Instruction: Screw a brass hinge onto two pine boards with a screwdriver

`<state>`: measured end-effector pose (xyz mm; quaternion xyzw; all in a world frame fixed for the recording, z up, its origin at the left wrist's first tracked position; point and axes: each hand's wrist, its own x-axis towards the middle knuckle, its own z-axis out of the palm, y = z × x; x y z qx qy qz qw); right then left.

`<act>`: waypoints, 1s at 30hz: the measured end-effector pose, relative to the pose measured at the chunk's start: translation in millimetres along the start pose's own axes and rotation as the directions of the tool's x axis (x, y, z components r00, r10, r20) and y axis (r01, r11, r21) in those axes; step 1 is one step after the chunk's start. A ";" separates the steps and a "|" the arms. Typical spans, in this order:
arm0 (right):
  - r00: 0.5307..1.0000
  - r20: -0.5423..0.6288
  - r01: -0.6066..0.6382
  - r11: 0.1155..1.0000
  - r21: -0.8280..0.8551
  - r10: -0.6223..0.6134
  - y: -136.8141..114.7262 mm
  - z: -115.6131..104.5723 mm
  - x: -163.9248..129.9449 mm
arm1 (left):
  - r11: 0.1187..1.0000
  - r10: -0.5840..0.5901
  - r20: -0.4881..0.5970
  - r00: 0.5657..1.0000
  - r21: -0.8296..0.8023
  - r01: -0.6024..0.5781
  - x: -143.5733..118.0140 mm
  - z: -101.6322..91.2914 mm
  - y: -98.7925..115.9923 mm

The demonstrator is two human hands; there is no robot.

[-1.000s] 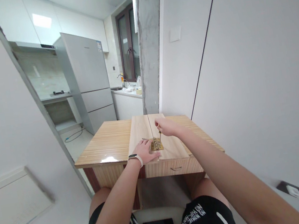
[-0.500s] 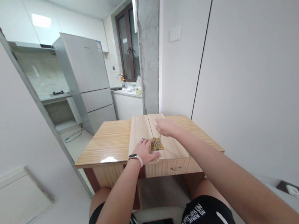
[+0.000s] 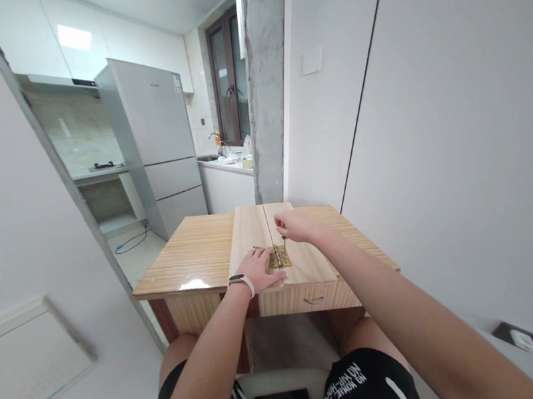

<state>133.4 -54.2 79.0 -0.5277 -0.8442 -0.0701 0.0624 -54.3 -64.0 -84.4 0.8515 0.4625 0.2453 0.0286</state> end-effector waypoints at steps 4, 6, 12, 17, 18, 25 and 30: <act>0.996 -0.018 -0.084 0.994 -0.063 0.083 -3.5 2.4 1.3 | 1.000 -0.003 0.002 1.000 -0.002 0.003 0.3 -0.4 0.6; 0.992 -0.016 -0.124 0.990 -0.072 0.123 -4.2 4.0 2.2 | 1.000 0.000 0.005 1.000 -0.003 0.001 0.5 -0.6 0.8; 1.000 -0.010 -0.023 0.997 0.071 0.024 -2.4 7.2 4.5 | 1.000 0.003 0.000 1.000 0.003 -0.003 0.5 0.2 -0.3; 0.999 0.019 0.027 0.992 0.121 -0.029 -0.5 7.6 5.0 | 1.000 0.010 -0.006 1.000 0.004 -0.010 0.5 0.3 -0.8; 0.999 0.018 0.028 0.993 0.115 -0.031 -0.4 7.1 4.9 | 1.000 0.013 -0.006 1.000 0.005 -0.012 0.5 0.3 -0.6; 0.999 -0.015 0.036 0.999 0.038 -0.035 -4.3 3.2 6.0 | 1.000 0.016 -0.010 1.000 0.019 -0.016 0.1 -0.2 -0.3; 0.996 -0.069 -0.059 0.996 -0.072 0.054 -8.4 7.4 3.8 | 1.000 0.007 -0.002 1.000 0.014 -0.007 0.0 -0.3 -0.4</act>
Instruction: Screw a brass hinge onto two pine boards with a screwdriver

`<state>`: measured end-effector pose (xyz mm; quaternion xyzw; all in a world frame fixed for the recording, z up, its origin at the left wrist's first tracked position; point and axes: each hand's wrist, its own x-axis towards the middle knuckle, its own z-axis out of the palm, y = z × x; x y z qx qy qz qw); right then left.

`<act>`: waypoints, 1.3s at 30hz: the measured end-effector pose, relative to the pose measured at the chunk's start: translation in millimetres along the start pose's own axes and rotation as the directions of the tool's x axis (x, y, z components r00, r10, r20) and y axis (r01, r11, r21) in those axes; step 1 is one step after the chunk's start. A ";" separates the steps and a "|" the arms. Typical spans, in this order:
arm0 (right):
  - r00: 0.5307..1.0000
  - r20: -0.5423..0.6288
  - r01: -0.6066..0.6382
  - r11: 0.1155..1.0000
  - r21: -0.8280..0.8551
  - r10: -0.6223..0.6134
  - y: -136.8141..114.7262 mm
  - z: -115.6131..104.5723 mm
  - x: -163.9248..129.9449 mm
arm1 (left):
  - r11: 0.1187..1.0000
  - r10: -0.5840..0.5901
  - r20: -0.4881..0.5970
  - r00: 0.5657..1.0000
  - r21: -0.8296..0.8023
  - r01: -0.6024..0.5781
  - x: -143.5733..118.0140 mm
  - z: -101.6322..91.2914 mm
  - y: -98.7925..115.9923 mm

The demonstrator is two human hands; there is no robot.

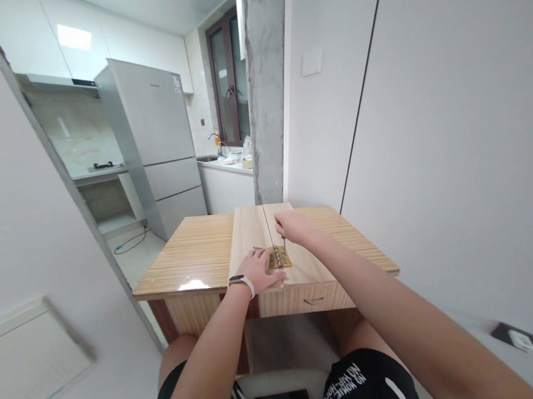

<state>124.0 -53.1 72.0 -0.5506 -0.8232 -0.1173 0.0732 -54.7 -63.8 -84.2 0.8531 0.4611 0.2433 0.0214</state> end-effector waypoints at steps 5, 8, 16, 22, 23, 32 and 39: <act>0.998 -0.007 -0.070 0.997 -0.039 0.069 -0.1 2.8 -3.0 | 1.000 0.001 -0.001 1.000 -0.001 -0.001 0.2 0.3 -0.1; 0.999 0.004 -0.051 0.998 0.020 0.051 2.1 1.4 -3.1 | 1.000 0.002 -0.005 1.000 -0.003 -0.002 0.4 1.3 -1.1; 0.996 0.027 0.083 0.976 0.200 -0.091 9.7 0.8 -0.7 | 1.000 0.004 -0.013 1.000 -0.008 -0.004 0.5 1.7 -0.9; 0.996 0.014 0.087 0.991 0.104 -0.089 7.7 0.6 3.2 | 1.000 0.009 -0.018 1.000 -0.005 -0.009 0.0 0.9 -0.2; 0.996 0.011 0.082 0.994 0.077 -0.083 6.7 0.3 3.2 | 1.000 0.010 -0.020 1.000 -0.004 -0.010 -0.1 0.9 -0.3; 0.997 0.013 -0.076 0.993 -0.089 0.077 -4.2 -4.3 -3.8 | 1.000 0.015 -0.012 1.000 -0.004 -0.015 -0.1 0.5 -1.9; 0.998 0.063 -0.017 1.000 -0.006 0.018 -6.1 -13.9 -8.2 | 1.000 0.007 -0.014 1.000 -0.005 -0.007 -0.2 -0.3 -0.9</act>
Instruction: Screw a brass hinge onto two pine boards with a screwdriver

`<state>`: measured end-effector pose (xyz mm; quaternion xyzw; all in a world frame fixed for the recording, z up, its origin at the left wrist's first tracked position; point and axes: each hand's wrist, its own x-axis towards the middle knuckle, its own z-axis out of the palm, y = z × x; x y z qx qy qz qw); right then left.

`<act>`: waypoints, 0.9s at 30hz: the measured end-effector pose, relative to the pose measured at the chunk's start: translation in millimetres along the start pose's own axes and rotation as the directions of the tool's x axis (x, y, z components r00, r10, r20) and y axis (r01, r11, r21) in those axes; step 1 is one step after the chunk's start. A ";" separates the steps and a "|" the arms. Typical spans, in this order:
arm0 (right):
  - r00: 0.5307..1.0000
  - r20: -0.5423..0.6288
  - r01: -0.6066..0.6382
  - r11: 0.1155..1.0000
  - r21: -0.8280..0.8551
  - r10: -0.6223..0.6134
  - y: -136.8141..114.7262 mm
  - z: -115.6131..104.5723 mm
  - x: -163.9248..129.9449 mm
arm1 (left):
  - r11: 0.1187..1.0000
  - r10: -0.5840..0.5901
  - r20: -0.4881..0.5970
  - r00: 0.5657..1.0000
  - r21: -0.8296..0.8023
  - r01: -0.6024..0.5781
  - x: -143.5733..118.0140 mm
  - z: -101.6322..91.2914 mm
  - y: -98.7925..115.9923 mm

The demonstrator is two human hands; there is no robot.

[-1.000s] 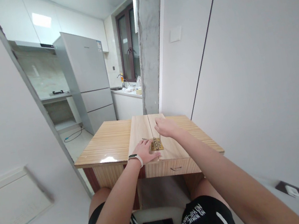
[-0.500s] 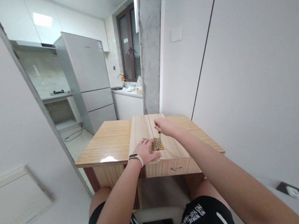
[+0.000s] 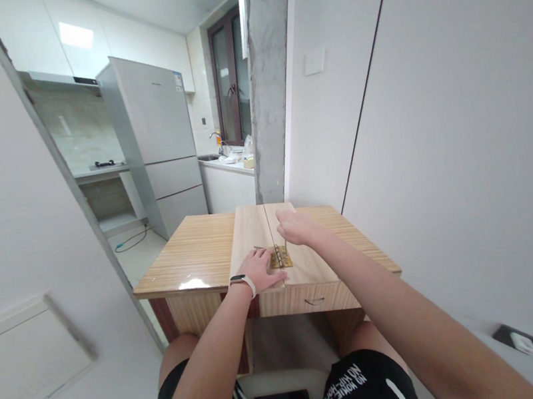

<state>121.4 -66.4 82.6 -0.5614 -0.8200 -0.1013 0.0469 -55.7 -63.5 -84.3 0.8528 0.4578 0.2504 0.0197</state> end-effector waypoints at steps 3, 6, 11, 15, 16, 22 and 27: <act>0.998 0.063 0.010 1.000 0.017 -0.011 2.2 -2.9 1.6 | 1.000 -0.005 0.006 1.000 -0.005 0.005 -0.2 -0.2 -0.1; 0.994 0.100 0.040 0.999 -0.003 -0.040 3.5 -4.1 4.8 | 1.000 -0.017 0.014 1.000 -0.006 0.017 -0.3 -0.2 -0.2; 0.998 0.047 0.033 0.999 -0.042 -0.031 3.3 -3.3 7.6 | 1.000 -0.001 0.009 1.000 -0.002 0.001 -0.1 -0.4 0.4; 0.999 0.031 -0.026 0.999 -0.032 0.027 2.5 -3.0 8.6 | 1.000 -0.002 0.006 1.000 -0.004 0.002 0.2 -0.6 1.5; 0.999 0.027 -0.038 0.999 -0.034 0.039 2.2 -3.1 8.8 | 1.000 -0.004 0.005 1.000 -0.004 0.004 0.2 -0.7 1.7; 0.996 -0.011 -0.088 0.994 -0.064 0.088 -1.0 -2.6 8.1 | 1.000 0.000 -0.001 1.000 -0.009 0.000 0.0 -2.2 3.1; 0.999 -0.027 -0.043 0.997 -0.064 0.041 -2.4 1.8 4.5 | 1.000 -0.007 0.000 1.000 -0.010 0.007 0.3 -1.8 3.2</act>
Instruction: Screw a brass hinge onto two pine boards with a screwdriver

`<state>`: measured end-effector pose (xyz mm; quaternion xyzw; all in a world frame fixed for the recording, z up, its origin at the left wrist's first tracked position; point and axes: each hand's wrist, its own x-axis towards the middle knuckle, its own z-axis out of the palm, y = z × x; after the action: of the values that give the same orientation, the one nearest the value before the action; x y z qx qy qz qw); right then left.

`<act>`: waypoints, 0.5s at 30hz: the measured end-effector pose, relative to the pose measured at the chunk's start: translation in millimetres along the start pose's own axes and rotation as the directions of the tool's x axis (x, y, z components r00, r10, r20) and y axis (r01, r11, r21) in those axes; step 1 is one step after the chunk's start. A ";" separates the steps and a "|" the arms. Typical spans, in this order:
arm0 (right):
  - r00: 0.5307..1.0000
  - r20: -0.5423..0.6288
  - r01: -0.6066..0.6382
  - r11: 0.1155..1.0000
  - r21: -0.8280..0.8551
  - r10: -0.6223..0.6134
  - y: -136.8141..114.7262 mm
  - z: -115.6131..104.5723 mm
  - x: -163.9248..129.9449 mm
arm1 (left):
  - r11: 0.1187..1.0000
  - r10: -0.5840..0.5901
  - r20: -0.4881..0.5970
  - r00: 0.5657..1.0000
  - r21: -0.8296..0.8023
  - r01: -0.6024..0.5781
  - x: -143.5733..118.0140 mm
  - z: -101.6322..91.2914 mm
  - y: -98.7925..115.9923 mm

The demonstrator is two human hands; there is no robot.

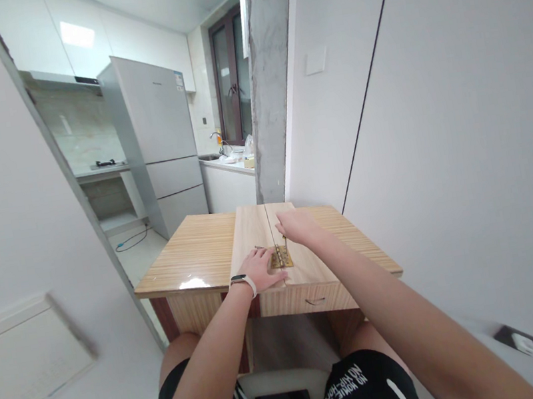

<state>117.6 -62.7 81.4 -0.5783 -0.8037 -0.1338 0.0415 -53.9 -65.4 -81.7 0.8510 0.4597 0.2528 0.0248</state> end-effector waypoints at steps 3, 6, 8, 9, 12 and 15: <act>0.999 0.023 0.025 1.000 0.005 -0.025 0.3 0.4 -2.8 | 1.000 0.001 -0.001 1.000 -0.001 -0.001 0.1 0.5 -0.4; 0.998 0.049 0.045 0.999 0.015 -0.046 3.0 -2.1 -5.0 | 1.000 -0.002 0.005 1.000 -0.003 0.002 -0.1 0.8 -1.3; 0.995 0.075 0.065 0.998 0.024 -0.067 6.6 -5.1 -5.7 | 1.000 -0.007 0.011 1.000 -0.004 0.007 -0.3 1.1 -2.0; 0.993 0.092 0.076 0.997 0.026 -0.078 8.7 -6.9 -5.8 | 1.000 -0.007 0.012 1.000 -0.005 0.007 -0.4 1.2 -2.4; 0.984 0.141 0.111 0.994 0.021 -0.113 14.7 -12.5 -5.4 | 1.000 0.000 0.009 1.000 -0.003 0.000 -1.0 1.6 -3.1; 0.982 0.152 0.116 0.993 -0.006 -0.113 17.5 -16.9 -5.0 | 1.000 -0.003 0.010 1.000 0.005 0.003 -1.5 1.9 -3.3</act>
<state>134.1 -66.6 99.4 -0.5400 -0.8354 -0.0979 -0.0315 -56.3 -64.4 -84.9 0.8517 0.4614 0.2472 0.0253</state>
